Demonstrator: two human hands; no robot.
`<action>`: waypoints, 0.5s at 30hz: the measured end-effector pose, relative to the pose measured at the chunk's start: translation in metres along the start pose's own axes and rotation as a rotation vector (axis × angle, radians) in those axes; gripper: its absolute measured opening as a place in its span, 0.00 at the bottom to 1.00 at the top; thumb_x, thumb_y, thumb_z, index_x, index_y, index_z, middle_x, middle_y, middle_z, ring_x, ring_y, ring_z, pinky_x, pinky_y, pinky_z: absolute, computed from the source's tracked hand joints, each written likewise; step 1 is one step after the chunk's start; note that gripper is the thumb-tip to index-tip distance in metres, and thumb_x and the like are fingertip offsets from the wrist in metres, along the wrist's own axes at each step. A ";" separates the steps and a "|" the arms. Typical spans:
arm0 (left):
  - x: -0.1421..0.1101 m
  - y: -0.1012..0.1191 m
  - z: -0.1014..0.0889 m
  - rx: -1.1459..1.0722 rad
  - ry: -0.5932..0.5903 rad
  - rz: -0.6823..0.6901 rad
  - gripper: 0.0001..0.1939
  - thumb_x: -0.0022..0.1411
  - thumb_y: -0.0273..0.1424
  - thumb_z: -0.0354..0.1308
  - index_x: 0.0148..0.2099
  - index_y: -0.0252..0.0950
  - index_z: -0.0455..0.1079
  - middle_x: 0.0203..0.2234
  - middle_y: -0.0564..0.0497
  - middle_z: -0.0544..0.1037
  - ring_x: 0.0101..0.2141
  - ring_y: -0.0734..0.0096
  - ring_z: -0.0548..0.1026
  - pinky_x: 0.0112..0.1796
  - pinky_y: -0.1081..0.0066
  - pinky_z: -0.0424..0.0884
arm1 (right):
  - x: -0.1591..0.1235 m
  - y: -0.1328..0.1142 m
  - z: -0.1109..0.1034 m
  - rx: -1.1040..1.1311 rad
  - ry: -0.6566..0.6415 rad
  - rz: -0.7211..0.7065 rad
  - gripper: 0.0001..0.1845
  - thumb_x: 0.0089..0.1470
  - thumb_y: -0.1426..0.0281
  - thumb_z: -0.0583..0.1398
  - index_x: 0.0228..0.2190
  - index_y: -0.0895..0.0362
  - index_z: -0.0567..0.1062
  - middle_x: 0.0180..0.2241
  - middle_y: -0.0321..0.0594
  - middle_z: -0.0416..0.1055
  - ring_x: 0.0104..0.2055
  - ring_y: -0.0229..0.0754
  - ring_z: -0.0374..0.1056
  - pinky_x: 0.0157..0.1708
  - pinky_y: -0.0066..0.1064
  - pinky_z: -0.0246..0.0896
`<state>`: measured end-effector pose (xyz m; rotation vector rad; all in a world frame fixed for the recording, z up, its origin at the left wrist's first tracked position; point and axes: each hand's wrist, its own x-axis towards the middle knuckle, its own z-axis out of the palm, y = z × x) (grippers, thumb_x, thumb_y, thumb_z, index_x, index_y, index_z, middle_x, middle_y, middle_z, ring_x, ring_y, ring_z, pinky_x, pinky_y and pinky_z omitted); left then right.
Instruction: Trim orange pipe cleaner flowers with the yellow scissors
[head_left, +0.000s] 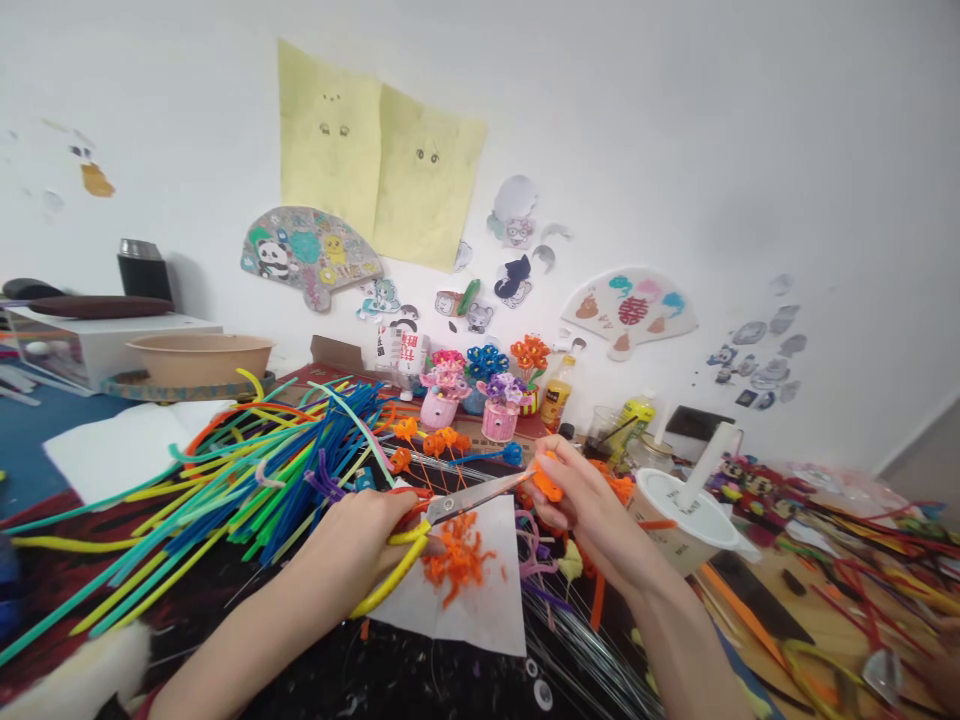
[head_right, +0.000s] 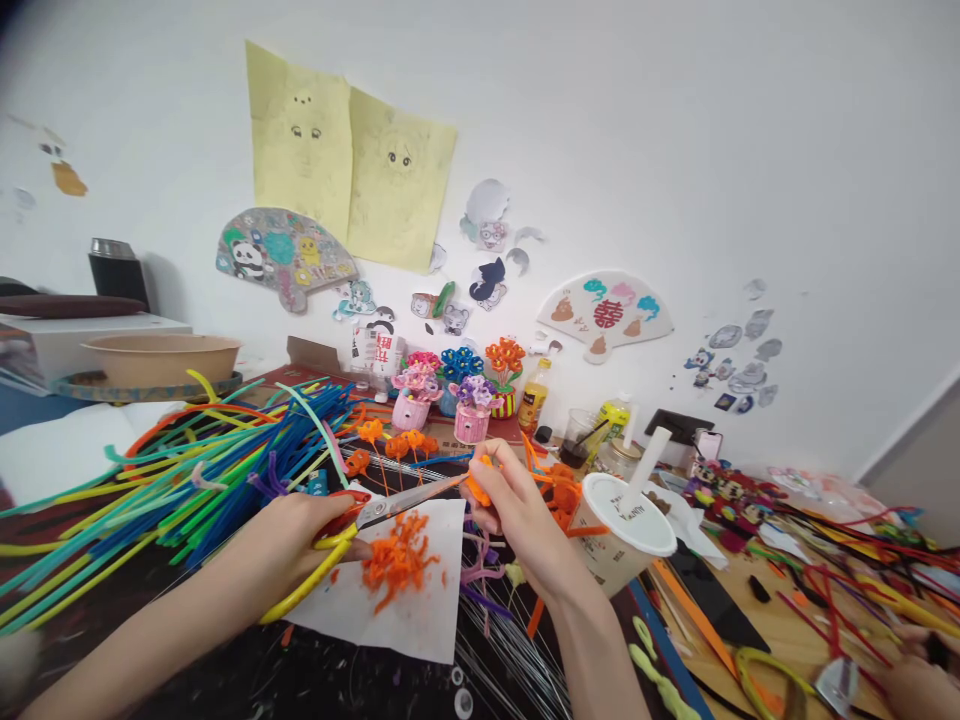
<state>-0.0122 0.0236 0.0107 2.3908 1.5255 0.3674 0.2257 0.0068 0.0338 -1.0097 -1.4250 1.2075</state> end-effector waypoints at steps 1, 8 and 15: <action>0.000 0.000 0.000 -0.015 0.009 0.007 0.16 0.58 0.45 0.55 0.29 0.38 0.64 0.24 0.52 0.74 0.25 0.68 0.70 0.25 0.74 0.55 | 0.000 0.000 0.000 -0.009 0.008 -0.002 0.14 0.58 0.56 0.57 0.31 0.53 0.62 0.24 0.29 0.56 0.22 0.32 0.44 0.23 0.27 0.40; -0.002 0.006 -0.001 0.017 0.056 -0.068 0.15 0.57 0.45 0.56 0.32 0.39 0.65 0.26 0.52 0.76 0.26 0.66 0.74 0.26 0.74 0.58 | -0.002 -0.001 0.000 -0.035 0.018 -0.009 0.12 0.59 0.57 0.56 0.33 0.53 0.63 0.25 0.30 0.57 0.22 0.32 0.44 0.24 0.28 0.40; -0.004 0.004 0.002 0.029 0.146 -0.001 0.15 0.56 0.46 0.57 0.34 0.40 0.62 0.29 0.53 0.76 0.30 0.62 0.75 0.27 0.72 0.57 | -0.001 -0.002 0.001 0.016 -0.003 -0.003 0.12 0.59 0.58 0.57 0.32 0.53 0.63 0.24 0.28 0.53 0.22 0.32 0.44 0.23 0.28 0.39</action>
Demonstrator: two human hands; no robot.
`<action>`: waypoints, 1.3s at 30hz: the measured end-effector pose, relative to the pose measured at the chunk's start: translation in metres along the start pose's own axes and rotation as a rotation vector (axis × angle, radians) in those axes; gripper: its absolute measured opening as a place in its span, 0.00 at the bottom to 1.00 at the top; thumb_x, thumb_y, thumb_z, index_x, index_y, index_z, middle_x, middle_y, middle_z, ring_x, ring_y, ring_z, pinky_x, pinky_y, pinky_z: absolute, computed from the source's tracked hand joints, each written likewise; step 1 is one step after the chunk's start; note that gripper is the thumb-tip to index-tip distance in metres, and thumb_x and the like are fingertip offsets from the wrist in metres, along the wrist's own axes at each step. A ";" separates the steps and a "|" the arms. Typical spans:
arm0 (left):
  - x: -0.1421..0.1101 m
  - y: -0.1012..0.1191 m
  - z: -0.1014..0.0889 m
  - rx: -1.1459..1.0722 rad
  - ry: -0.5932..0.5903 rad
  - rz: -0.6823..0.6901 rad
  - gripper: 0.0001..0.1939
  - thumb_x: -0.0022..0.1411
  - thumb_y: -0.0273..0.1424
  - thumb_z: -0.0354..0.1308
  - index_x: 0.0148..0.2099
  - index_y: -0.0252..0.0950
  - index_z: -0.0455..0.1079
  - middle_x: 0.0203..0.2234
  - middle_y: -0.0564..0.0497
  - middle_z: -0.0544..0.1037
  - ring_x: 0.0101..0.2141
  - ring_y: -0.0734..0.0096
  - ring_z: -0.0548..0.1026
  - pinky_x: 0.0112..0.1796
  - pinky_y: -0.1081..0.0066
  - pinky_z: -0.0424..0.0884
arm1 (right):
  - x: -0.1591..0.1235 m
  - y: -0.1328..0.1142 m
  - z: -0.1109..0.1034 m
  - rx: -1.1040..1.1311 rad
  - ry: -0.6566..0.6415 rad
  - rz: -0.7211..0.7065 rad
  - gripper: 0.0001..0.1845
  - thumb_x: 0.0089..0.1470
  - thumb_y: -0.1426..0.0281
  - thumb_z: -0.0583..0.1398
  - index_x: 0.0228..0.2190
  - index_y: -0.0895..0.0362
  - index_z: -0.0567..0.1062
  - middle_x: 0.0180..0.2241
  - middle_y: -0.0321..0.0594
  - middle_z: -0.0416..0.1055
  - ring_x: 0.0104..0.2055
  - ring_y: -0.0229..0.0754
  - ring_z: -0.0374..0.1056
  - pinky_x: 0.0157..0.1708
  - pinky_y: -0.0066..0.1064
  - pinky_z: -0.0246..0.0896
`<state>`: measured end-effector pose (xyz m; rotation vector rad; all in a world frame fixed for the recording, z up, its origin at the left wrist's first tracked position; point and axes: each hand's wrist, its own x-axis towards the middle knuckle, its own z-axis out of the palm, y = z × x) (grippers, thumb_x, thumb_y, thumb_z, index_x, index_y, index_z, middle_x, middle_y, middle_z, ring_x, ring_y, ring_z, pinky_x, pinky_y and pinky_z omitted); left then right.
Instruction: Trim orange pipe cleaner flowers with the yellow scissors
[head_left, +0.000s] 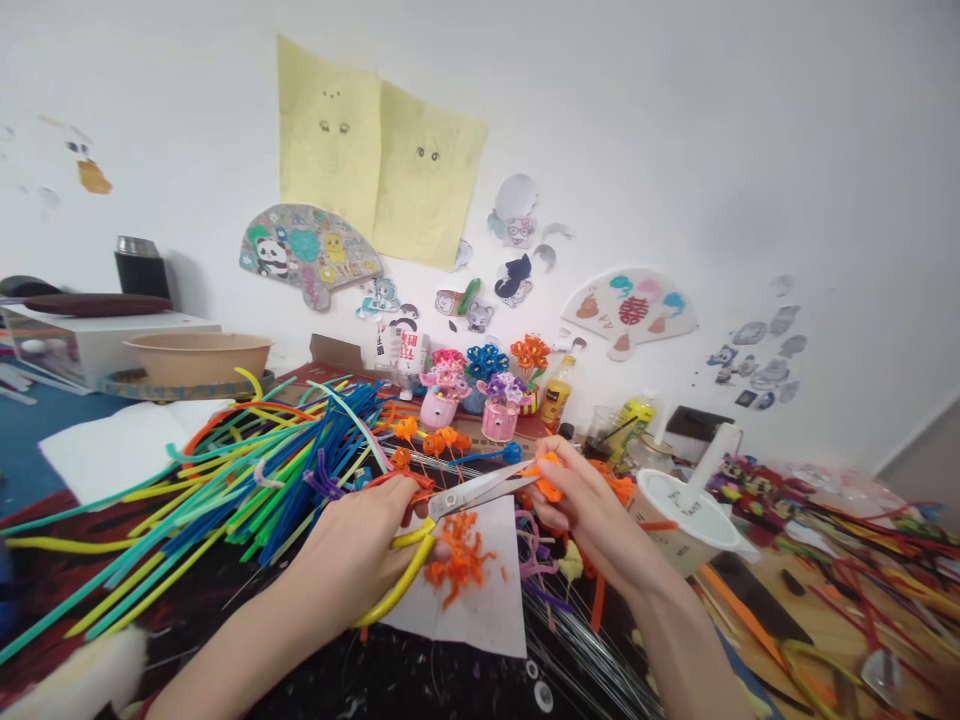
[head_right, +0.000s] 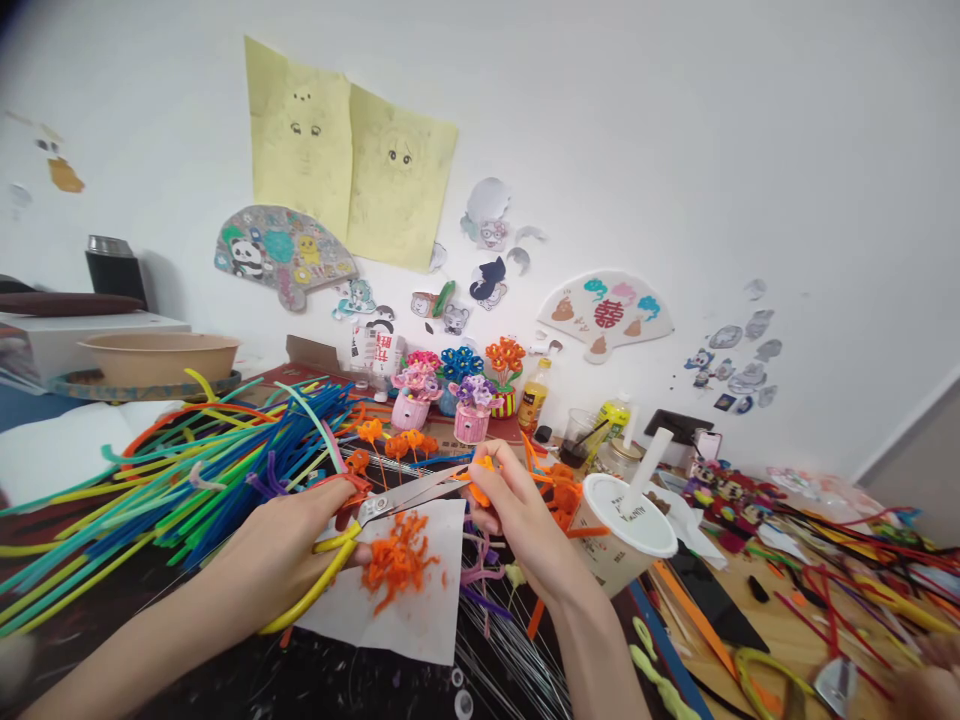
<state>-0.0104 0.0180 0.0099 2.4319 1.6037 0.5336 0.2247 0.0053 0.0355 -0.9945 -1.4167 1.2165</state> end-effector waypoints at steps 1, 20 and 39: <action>0.000 -0.001 0.000 -0.001 -0.004 0.004 0.15 0.56 0.46 0.57 0.33 0.40 0.62 0.28 0.53 0.75 0.29 0.62 0.75 0.26 0.72 0.57 | 0.000 0.000 0.000 0.006 -0.001 0.002 0.12 0.59 0.58 0.57 0.32 0.53 0.63 0.24 0.28 0.52 0.22 0.31 0.44 0.23 0.27 0.39; 0.003 -0.008 0.005 0.035 -0.045 0.055 0.19 0.60 0.49 0.52 0.30 0.39 0.62 0.22 0.53 0.74 0.24 0.65 0.73 0.24 0.73 0.52 | -0.001 0.001 -0.003 0.015 -0.006 -0.011 0.12 0.58 0.58 0.57 0.33 0.52 0.64 0.23 0.28 0.52 0.22 0.33 0.44 0.23 0.28 0.41; 0.002 -0.004 0.000 0.035 -0.082 0.006 0.17 0.62 0.46 0.48 0.30 0.38 0.65 0.23 0.50 0.76 0.24 0.66 0.73 0.24 0.73 0.54 | 0.000 0.002 -0.004 -0.030 0.012 -0.003 0.13 0.57 0.56 0.57 0.33 0.52 0.63 0.24 0.28 0.51 0.22 0.34 0.44 0.23 0.28 0.40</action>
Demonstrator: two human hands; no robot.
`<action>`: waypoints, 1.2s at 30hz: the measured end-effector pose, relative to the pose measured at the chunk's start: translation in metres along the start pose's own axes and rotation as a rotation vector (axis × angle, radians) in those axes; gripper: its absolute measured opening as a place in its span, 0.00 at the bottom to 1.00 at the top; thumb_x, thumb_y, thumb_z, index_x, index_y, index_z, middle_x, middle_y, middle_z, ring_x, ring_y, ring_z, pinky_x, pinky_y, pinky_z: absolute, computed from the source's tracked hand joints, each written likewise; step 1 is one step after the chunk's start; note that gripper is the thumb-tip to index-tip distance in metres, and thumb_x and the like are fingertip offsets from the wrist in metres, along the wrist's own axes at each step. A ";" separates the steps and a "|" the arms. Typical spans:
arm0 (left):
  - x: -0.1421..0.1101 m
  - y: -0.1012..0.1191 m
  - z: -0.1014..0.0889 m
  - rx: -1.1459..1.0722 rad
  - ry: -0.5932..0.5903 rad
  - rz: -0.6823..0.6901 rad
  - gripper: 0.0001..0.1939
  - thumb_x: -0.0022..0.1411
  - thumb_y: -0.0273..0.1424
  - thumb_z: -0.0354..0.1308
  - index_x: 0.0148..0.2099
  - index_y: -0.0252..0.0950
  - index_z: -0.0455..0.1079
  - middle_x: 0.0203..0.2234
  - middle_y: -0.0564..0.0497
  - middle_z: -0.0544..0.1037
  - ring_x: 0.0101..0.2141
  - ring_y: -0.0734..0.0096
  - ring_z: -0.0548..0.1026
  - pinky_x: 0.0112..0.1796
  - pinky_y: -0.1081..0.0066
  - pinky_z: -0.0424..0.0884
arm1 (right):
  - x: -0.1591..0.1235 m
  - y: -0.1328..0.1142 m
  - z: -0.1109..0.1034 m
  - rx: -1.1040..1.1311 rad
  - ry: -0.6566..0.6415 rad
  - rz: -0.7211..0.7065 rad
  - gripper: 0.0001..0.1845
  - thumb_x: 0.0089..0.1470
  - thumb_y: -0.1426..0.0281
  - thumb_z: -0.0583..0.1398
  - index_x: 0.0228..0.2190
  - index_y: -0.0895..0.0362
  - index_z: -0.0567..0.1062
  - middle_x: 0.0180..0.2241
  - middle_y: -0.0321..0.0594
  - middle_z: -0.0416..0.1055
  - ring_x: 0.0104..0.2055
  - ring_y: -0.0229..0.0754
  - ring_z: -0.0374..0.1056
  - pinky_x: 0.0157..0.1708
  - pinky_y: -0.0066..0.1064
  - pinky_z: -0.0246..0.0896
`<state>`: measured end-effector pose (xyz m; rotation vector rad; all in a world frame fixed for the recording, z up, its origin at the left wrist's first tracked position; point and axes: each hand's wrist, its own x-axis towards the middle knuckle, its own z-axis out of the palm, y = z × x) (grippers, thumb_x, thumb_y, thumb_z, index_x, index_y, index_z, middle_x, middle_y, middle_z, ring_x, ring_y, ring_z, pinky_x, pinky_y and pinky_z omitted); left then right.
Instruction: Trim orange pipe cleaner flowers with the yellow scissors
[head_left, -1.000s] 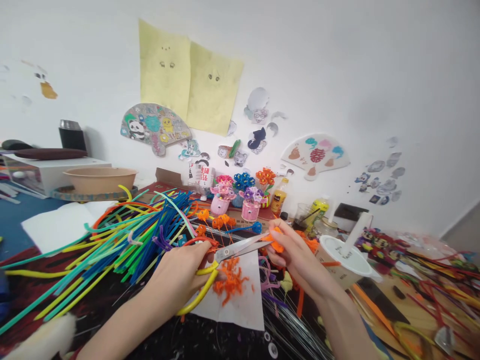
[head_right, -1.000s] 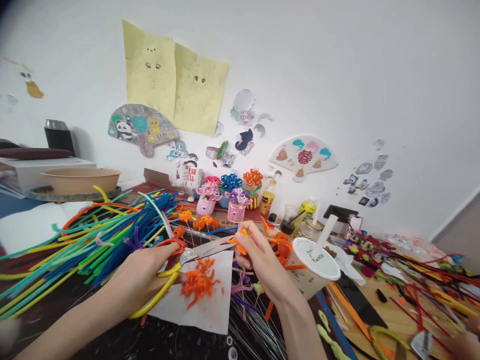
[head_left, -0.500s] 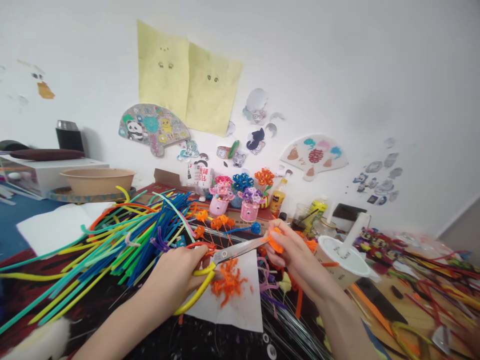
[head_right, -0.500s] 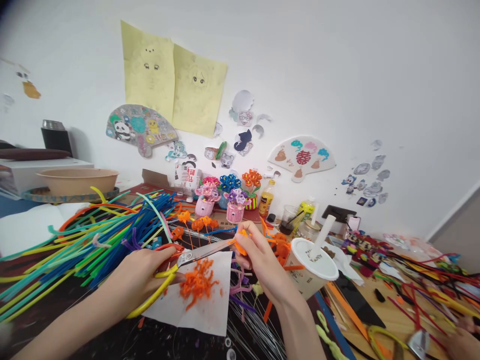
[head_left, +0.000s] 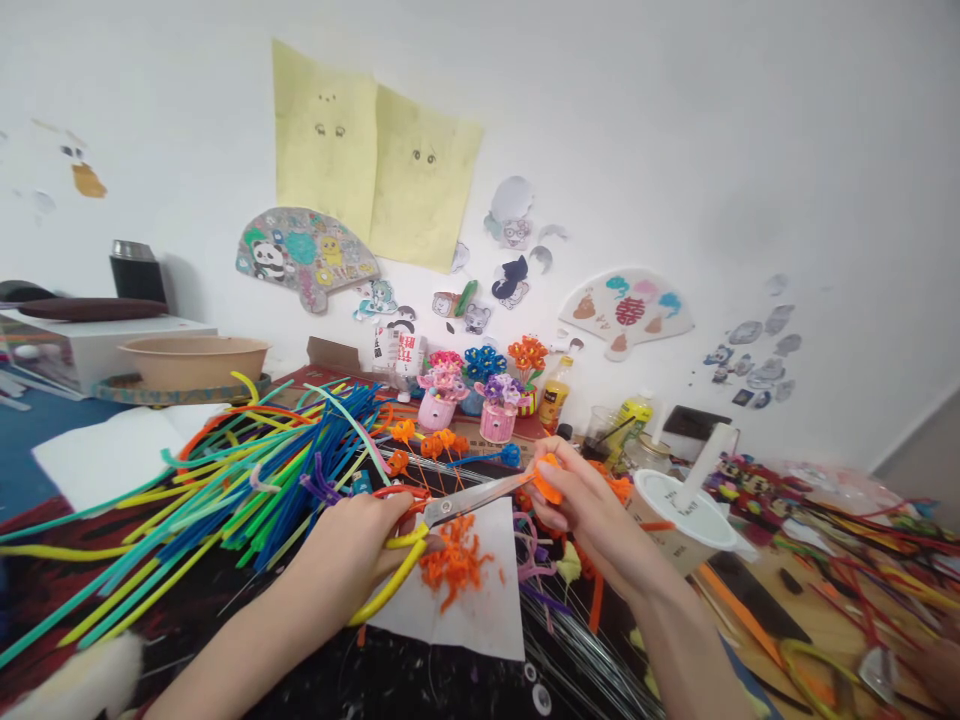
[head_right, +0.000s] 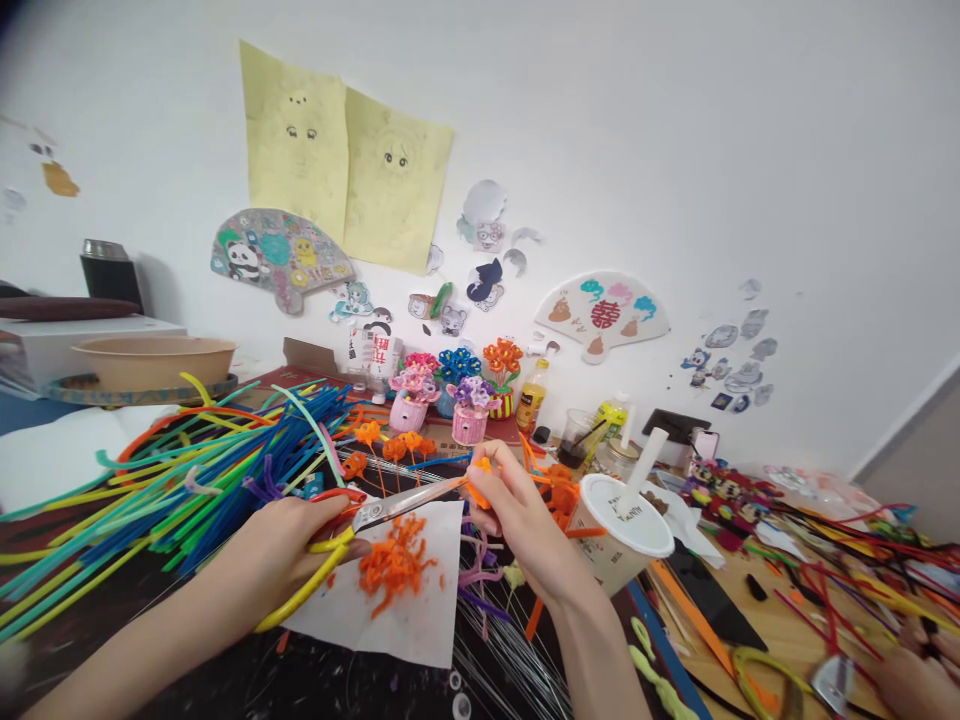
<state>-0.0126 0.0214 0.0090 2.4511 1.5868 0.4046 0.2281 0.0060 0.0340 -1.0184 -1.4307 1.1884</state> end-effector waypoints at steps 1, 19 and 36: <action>0.000 0.001 0.000 0.000 -0.004 -0.004 0.17 0.62 0.46 0.48 0.31 0.38 0.66 0.24 0.50 0.76 0.24 0.66 0.73 0.24 0.73 0.54 | 0.000 0.000 0.000 0.003 -0.002 0.001 0.13 0.58 0.56 0.57 0.33 0.52 0.64 0.24 0.28 0.51 0.22 0.33 0.44 0.24 0.28 0.40; 0.004 -0.005 0.007 -0.011 -0.018 0.032 0.19 0.63 0.45 0.45 0.28 0.38 0.63 0.18 0.52 0.69 0.22 0.68 0.68 0.22 0.73 0.50 | 0.000 -0.003 -0.002 -0.061 0.036 -0.039 0.11 0.58 0.58 0.58 0.36 0.53 0.68 0.25 0.30 0.54 0.24 0.34 0.49 0.25 0.28 0.44; 0.005 -0.016 0.007 -0.143 0.120 0.044 0.12 0.54 0.41 0.58 0.32 0.39 0.63 0.31 0.50 0.73 0.33 0.63 0.71 0.33 0.69 0.62 | 0.003 0.000 -0.007 -0.081 0.065 -0.111 0.18 0.54 0.59 0.62 0.46 0.50 0.72 0.36 0.37 0.70 0.36 0.40 0.65 0.40 0.31 0.61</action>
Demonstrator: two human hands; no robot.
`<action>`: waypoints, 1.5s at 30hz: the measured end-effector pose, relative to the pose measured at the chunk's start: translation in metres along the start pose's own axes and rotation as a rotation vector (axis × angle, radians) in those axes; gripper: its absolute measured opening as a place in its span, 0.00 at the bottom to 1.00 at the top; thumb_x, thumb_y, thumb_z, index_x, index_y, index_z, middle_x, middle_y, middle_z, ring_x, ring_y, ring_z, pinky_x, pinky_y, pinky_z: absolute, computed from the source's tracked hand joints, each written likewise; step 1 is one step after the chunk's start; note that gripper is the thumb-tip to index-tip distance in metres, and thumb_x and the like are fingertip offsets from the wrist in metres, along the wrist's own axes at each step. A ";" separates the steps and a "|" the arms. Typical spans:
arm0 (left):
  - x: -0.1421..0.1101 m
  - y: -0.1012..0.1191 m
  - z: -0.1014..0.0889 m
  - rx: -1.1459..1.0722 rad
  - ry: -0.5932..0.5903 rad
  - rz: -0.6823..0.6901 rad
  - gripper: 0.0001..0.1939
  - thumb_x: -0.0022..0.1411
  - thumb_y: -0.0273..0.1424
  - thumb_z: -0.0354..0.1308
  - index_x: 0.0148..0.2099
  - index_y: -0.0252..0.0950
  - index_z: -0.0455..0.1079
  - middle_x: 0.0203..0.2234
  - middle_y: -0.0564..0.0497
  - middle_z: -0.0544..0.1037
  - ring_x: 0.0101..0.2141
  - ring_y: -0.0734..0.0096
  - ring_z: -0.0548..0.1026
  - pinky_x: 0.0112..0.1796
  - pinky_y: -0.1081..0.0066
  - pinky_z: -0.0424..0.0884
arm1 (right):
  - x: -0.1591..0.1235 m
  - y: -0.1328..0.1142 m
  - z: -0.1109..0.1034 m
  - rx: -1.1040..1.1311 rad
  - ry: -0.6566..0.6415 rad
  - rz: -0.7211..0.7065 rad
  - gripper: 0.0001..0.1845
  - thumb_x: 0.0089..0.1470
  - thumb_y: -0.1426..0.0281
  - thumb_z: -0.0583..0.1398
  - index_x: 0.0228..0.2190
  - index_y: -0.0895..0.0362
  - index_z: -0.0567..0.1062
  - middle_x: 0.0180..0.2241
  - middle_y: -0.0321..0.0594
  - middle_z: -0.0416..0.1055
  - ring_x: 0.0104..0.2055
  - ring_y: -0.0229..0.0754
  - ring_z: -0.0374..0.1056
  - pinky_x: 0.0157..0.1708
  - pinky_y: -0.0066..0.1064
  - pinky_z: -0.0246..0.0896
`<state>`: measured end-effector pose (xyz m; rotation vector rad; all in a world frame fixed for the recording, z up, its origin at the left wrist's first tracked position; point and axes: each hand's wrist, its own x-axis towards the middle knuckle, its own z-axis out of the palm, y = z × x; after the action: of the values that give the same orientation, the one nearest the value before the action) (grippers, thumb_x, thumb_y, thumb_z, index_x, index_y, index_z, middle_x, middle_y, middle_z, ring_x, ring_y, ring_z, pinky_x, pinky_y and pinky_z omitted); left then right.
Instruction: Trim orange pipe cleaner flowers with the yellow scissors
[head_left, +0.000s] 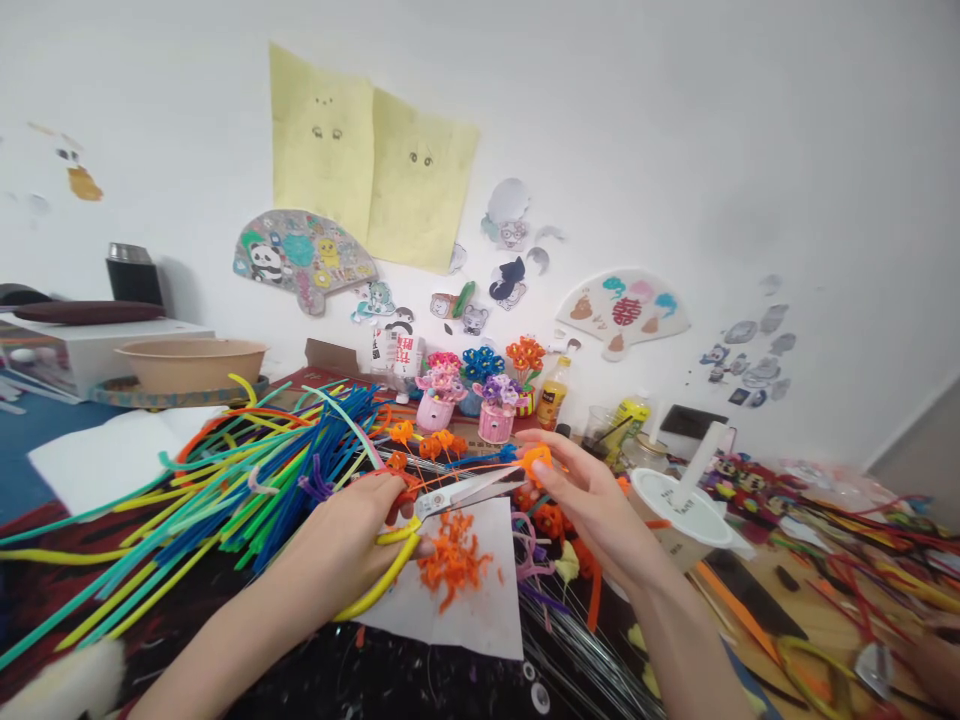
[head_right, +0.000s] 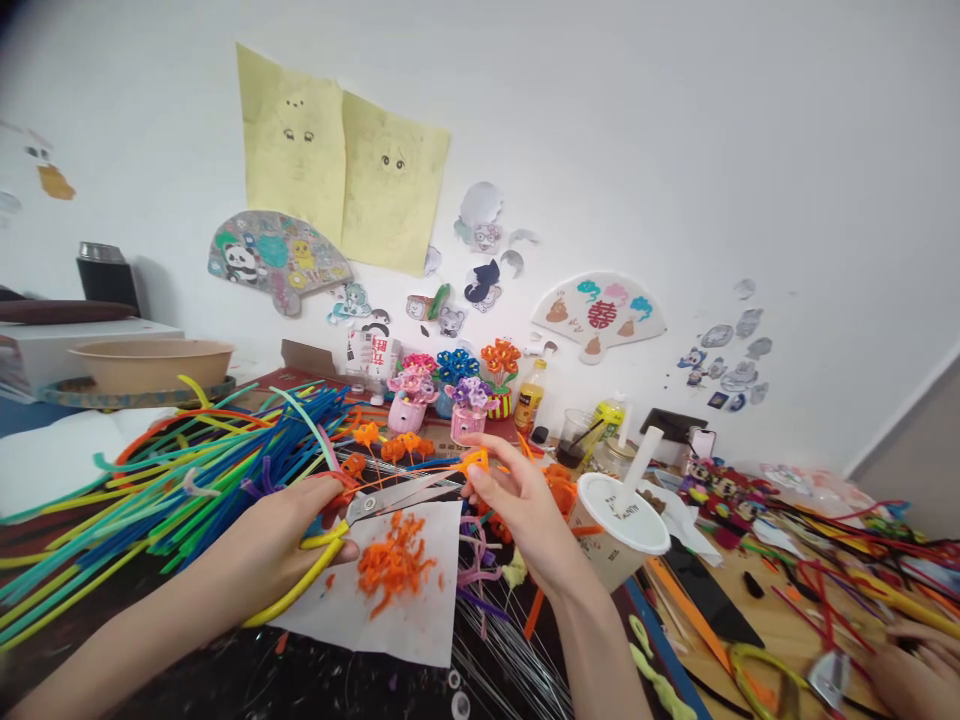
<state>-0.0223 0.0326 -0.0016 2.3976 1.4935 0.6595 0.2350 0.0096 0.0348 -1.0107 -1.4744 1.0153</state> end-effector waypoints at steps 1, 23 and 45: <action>0.000 0.002 -0.001 -0.012 -0.003 -0.009 0.12 0.55 0.41 0.58 0.31 0.39 0.61 0.29 0.52 0.72 0.31 0.64 0.70 0.31 0.70 0.61 | 0.001 0.001 0.000 0.012 0.008 -0.011 0.19 0.54 0.59 0.62 0.47 0.50 0.72 0.38 0.37 0.71 0.36 0.40 0.66 0.41 0.32 0.61; 0.002 0.002 0.000 -0.091 -0.053 0.003 0.21 0.55 0.48 0.54 0.24 0.40 0.51 0.17 0.60 0.58 0.20 0.76 0.52 0.24 0.74 0.48 | 0.004 0.003 0.000 0.040 -0.020 -0.244 0.10 0.53 0.68 0.64 0.39 0.50 0.73 0.53 0.41 0.69 0.52 0.47 0.69 0.53 0.38 0.63; 0.001 0.013 -0.003 -0.092 -0.120 -0.053 0.19 0.53 0.45 0.54 0.22 0.39 0.54 0.15 0.59 0.53 0.19 0.77 0.50 0.22 0.75 0.46 | 0.003 0.000 0.004 0.024 0.048 -0.254 0.10 0.50 0.65 0.66 0.36 0.51 0.74 0.48 0.42 0.72 0.49 0.49 0.71 0.51 0.41 0.65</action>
<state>-0.0128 0.0274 0.0069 2.2777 1.4406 0.5494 0.2310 0.0120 0.0350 -0.8013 -1.5041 0.8183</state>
